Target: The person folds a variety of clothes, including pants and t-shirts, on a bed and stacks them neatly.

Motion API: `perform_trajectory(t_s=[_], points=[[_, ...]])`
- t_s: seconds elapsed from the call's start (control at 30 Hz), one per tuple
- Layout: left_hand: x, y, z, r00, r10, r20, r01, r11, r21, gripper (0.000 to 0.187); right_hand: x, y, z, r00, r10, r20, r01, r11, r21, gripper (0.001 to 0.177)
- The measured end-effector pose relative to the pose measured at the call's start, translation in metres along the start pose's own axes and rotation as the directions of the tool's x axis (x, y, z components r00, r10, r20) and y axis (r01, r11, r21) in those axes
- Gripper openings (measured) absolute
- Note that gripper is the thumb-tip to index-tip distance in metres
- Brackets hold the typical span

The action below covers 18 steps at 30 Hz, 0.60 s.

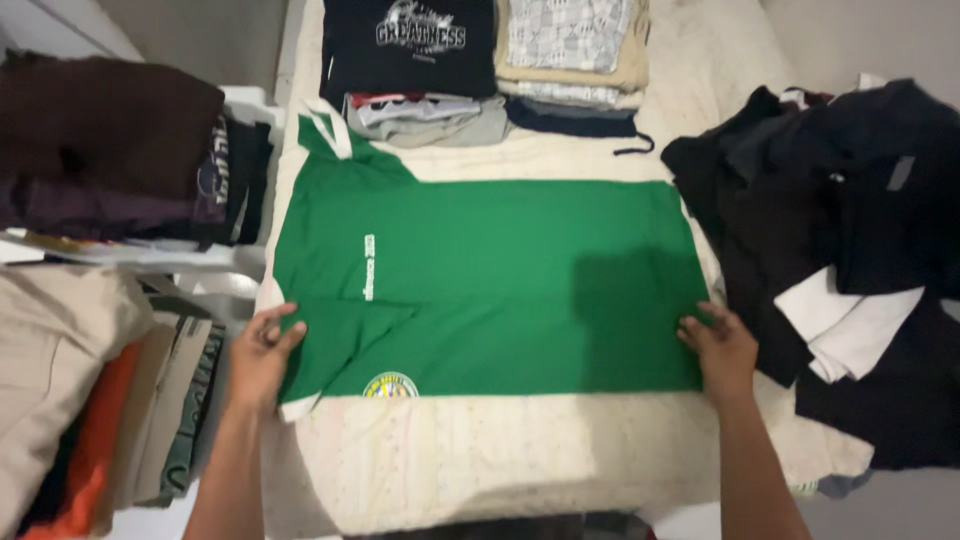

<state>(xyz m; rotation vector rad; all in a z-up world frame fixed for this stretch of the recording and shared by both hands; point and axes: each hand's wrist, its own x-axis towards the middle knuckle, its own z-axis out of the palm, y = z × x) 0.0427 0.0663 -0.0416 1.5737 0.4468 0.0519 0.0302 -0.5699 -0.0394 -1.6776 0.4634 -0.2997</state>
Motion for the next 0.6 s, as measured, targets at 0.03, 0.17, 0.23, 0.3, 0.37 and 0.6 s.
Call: perform_trajectory(t_s=[0.03,0.17,0.23,0.3,0.37,0.6], points=[[-0.003,-0.004,0.001,0.999,0.033,-0.007,-0.033,0.999,0.013,0.04,0.0,0.003,0.0,1.0,0.0,-0.014,0.0,1.0,-0.005,0.033],[-0.002,-0.016,0.004,0.998,0.037,-0.041,-0.038,0.999,-0.021,0.038,0.002,0.011,0.002,0.999,0.0,-0.049,-0.002,1.0,-0.025,0.03],[0.0,-0.022,0.003,0.997,0.063,-0.041,-0.063,0.998,-0.006,0.038,0.001,0.017,0.0,0.999,0.006,-0.053,-0.007,1.0,-0.01,0.03],[-0.001,-0.024,0.001,0.998,0.054,-0.045,-0.053,0.998,0.016,0.037,0.002,0.023,-0.002,0.998,0.015,-0.058,-0.013,1.0,0.029,0.028],[-0.002,-0.021,0.001,0.998,0.011,-0.057,-0.009,0.999,0.043,0.036,0.007,0.025,-0.001,0.997,0.018,-0.079,-0.017,1.0,0.013,0.026],[-0.019,0.045,0.009,0.954,0.267,-0.139,-0.183,0.881,0.437,0.034,-0.019,-0.035,0.031,0.952,-0.186,-0.245,0.166,0.981,-0.1,0.037]])
